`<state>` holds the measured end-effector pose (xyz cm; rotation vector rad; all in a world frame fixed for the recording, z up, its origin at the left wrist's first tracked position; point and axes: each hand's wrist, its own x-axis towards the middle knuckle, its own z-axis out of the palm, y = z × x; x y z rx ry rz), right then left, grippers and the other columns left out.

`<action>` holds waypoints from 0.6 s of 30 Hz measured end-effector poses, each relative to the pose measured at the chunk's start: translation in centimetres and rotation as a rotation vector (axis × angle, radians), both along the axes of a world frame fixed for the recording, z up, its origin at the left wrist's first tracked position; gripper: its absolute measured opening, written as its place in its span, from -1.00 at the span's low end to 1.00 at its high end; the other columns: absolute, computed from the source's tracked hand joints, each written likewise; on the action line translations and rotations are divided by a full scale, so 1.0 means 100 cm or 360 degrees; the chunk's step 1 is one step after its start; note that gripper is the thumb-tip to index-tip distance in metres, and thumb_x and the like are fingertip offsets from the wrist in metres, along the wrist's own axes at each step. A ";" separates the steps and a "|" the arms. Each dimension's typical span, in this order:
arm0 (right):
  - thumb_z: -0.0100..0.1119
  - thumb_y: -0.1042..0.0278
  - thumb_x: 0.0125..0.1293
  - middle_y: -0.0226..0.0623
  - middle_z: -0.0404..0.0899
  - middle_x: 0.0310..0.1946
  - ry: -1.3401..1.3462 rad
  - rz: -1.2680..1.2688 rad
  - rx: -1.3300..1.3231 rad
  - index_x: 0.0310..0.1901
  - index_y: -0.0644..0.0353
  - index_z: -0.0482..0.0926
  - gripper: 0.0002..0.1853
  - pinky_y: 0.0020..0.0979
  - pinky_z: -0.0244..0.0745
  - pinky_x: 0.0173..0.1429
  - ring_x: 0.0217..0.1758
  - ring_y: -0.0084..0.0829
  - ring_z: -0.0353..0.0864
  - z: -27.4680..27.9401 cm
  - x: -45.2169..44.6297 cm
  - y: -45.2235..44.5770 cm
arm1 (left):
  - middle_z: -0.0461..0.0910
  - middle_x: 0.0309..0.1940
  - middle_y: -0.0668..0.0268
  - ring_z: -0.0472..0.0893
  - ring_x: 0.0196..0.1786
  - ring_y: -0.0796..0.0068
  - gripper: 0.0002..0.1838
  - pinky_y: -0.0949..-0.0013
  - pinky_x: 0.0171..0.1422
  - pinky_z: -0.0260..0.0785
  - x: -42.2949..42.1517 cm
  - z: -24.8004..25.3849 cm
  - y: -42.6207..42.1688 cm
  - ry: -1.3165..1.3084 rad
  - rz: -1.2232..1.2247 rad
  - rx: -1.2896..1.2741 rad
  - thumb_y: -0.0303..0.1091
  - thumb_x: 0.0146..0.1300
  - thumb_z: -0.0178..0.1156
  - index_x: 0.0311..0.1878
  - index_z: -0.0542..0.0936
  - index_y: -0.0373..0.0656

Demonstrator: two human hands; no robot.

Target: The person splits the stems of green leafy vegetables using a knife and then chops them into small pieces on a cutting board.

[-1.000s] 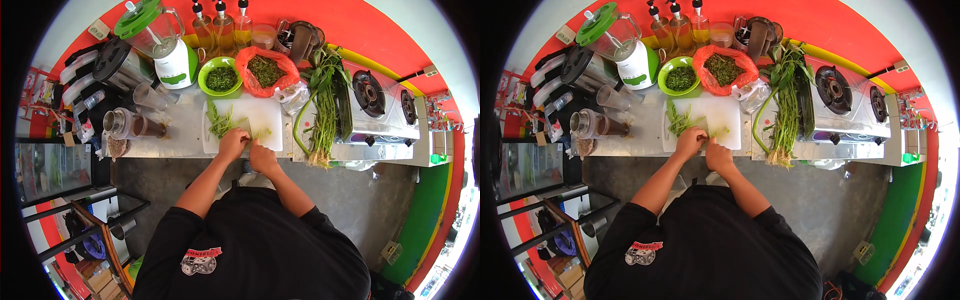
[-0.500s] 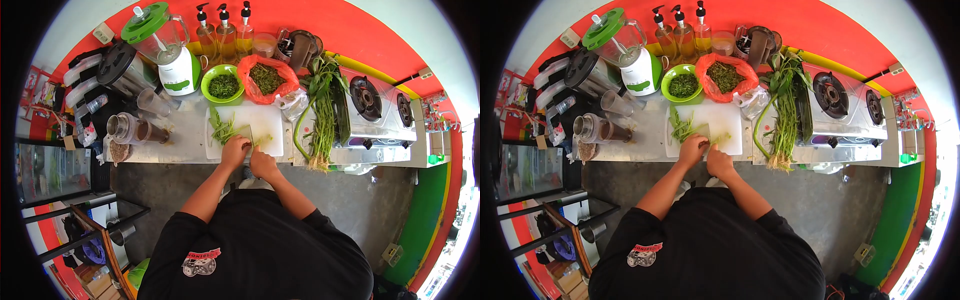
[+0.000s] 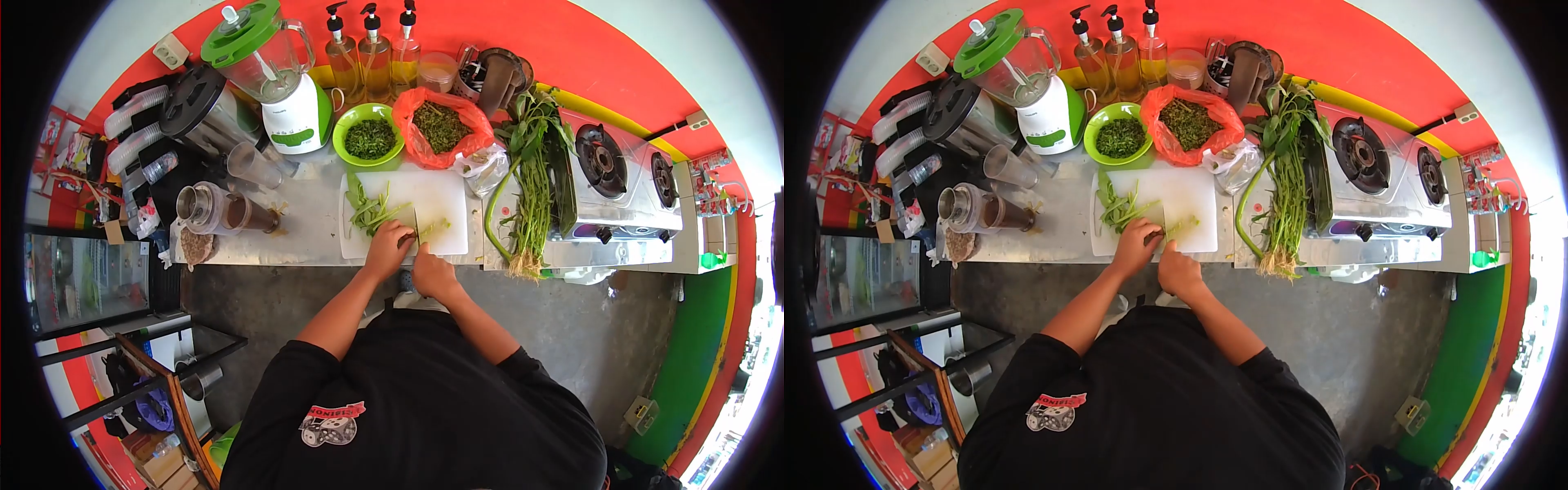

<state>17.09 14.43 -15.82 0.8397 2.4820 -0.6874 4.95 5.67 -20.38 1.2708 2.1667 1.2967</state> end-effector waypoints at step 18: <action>0.04 0.35 0.40 0.21 0.72 -0.12 0.0011 0.0023 -0.0011 0.11 0.37 0.31 -0.65 -0.01 0.67 0.08 -0.03 0.12 0.78 0.002 -0.004 0.001 | 0.59 -0.24 0.18 0.55 -0.05 0.06 -0.85 0.12 0.07 0.39 -0.001 -0.005 -0.001 0.0069 -0.0028 0.0079 -0.47 0.22 0.33 -0.14 0.70 -0.23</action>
